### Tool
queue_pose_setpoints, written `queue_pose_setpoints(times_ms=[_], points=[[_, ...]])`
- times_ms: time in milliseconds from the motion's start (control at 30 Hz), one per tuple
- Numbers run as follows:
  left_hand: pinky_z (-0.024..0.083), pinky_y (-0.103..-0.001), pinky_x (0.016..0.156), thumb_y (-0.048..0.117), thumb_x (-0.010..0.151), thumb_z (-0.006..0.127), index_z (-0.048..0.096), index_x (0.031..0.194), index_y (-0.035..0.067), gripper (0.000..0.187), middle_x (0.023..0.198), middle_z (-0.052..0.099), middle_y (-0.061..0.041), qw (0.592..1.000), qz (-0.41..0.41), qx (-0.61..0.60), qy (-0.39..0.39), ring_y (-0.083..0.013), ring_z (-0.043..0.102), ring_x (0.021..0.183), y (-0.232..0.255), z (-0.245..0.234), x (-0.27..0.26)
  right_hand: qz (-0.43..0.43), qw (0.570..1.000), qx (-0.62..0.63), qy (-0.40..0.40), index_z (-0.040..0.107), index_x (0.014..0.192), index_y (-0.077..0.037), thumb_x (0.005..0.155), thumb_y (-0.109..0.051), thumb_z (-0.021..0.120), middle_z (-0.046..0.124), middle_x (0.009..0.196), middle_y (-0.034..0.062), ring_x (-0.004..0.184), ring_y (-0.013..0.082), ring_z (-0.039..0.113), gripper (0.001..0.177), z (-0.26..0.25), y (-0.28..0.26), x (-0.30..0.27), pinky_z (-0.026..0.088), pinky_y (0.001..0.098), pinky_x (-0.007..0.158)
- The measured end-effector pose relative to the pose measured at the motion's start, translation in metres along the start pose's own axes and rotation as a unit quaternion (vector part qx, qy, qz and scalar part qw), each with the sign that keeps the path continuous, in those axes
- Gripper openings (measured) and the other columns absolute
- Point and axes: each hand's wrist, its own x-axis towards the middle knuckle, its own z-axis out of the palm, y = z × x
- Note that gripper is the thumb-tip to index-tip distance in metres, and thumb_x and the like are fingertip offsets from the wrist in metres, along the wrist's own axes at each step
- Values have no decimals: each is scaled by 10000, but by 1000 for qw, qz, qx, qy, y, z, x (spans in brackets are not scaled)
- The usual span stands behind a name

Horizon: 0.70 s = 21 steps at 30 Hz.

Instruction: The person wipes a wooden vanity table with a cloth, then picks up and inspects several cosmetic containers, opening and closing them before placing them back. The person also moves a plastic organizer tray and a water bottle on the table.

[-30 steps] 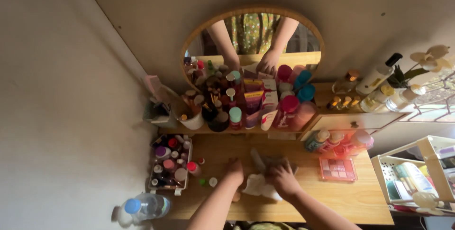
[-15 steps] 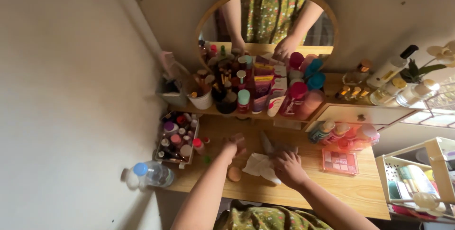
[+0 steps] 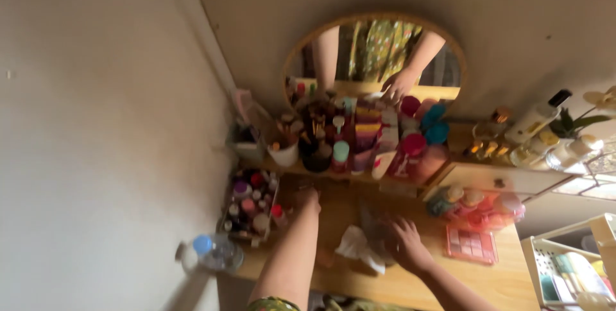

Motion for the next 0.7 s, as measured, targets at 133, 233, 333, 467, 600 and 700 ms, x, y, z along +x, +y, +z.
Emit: queue_pose_setpoints(times_ms=[133, 233, 333, 467, 600, 700], points=[[591, -565, 730, 93, 911, 689, 727, 1285, 119, 377, 1403, 651, -90, 984, -96, -147, -28, -415, 621, 1262, -8, -54, -33, 27, 998, 43, 23, 566, 1418, -216, 764, -164, 722, 546, 1479, 82, 1373, 328, 452, 674, -3, -18, -6, 287, 470, 1171], [585, -531, 762, 117, 929, 650, 727, 1279, 118, 359, 1385, 657, -92, 983, -89, -163, 5, -393, 627, 1254, -24, -82, -33, 52, 997, 45, 31, 550, 1447, -219, 818, -270, 790, 527, 1497, 67, 1422, 312, 406, 675, 14, -13, -17, 251, 476, 1200], [580, -497, 794, 142, 947, 610, 727, 1273, 117, 347, 1367, 663, -93, 979, -80, -185, 29, -371, 633, 1246, -27, -97, -25, 65, 995, 54, 45, 581, 1415, -231, 815, -258, 806, 544, 1480, 44, 1399, 293, 429, 641, 12, -20, -18, 322, 459, 1164], [573, -451, 836, 174, 972, 557, 727, 1266, 116, 345, 1343, 671, -95, 971, -74, -227, 27, -342, 641, 1235, -22, -60, -9, 86, 994, 68, 22, 642, 1325, -254, 803, -120, 724, 549, 1456, 47, 1416, 302, 406, 546, 3, -31, -23, 270, 497, 1170], [566, -406, 879, 207, 996, 504, 727, 1258, 115, 356, 1319, 679, -98, 956, -80, -280, 35, -313, 650, 1225, -22, -20, 19, 134, 988, 72, -21, 638, 1352, -276, 821, -147, 739, 526, 1505, 9, 1435, 267, 391, 555, 5, -34, -22, 238, 501, 1198], [561, -371, 911, 232, 1014, 464, 727, 1252, 114, 374, 1301, 685, -99, 942, -86, -320, 50, -292, 656, 1217, -28, 2, 36, 108, 992, 71, -4, 634, 1343, -242, 794, -126, 750, 523, 1498, 23, 1384, 293, 427, 573, 13, -30, -20, 352, 456, 1153]])
